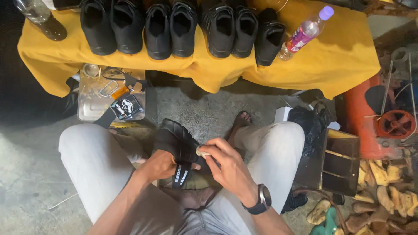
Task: Polishing the edges and surface of a black leather shoe using a small applicator
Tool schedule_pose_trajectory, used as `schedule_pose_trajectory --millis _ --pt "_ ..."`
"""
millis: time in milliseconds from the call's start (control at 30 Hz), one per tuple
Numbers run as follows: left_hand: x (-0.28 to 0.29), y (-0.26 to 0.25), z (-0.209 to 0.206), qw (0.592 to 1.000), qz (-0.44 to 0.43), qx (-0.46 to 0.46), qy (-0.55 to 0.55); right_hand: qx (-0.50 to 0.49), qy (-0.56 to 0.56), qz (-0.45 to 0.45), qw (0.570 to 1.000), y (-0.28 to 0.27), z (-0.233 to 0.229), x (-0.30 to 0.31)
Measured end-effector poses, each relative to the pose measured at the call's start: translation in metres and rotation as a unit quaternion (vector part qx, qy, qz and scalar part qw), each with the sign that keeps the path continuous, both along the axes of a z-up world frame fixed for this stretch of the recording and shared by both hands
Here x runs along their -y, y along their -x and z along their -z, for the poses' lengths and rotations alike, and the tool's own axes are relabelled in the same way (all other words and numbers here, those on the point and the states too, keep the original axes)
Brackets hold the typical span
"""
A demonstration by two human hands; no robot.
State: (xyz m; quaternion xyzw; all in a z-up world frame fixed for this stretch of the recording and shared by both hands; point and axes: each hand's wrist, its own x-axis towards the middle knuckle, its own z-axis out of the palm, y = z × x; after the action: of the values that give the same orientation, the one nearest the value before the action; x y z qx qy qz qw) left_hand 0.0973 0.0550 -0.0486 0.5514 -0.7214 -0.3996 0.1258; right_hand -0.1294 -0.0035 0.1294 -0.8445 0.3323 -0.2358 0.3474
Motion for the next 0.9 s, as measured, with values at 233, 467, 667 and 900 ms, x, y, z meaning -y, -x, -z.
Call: schedule_pose_trajectory --millis 233,467,667,900 --pt "0.016 0.022 -0.070 0.991 -0.010 -0.131 0.030 0.027 0.002 0.075 0.997 0.004 0.011 -0.011" --pt "-0.004 0.015 0.021 0.991 0.022 -0.098 0.091 0.025 0.024 0.063 0.997 0.005 0.005 -0.004" --pt "0.010 0.025 -0.080 0.988 -0.086 -0.128 -0.007 0.021 -0.010 0.115 0.993 0.024 0.012 -0.005" --pt "0.002 0.019 0.023 0.991 -0.024 -0.111 0.066 0.010 0.009 0.162 0.987 0.036 0.006 0.002"
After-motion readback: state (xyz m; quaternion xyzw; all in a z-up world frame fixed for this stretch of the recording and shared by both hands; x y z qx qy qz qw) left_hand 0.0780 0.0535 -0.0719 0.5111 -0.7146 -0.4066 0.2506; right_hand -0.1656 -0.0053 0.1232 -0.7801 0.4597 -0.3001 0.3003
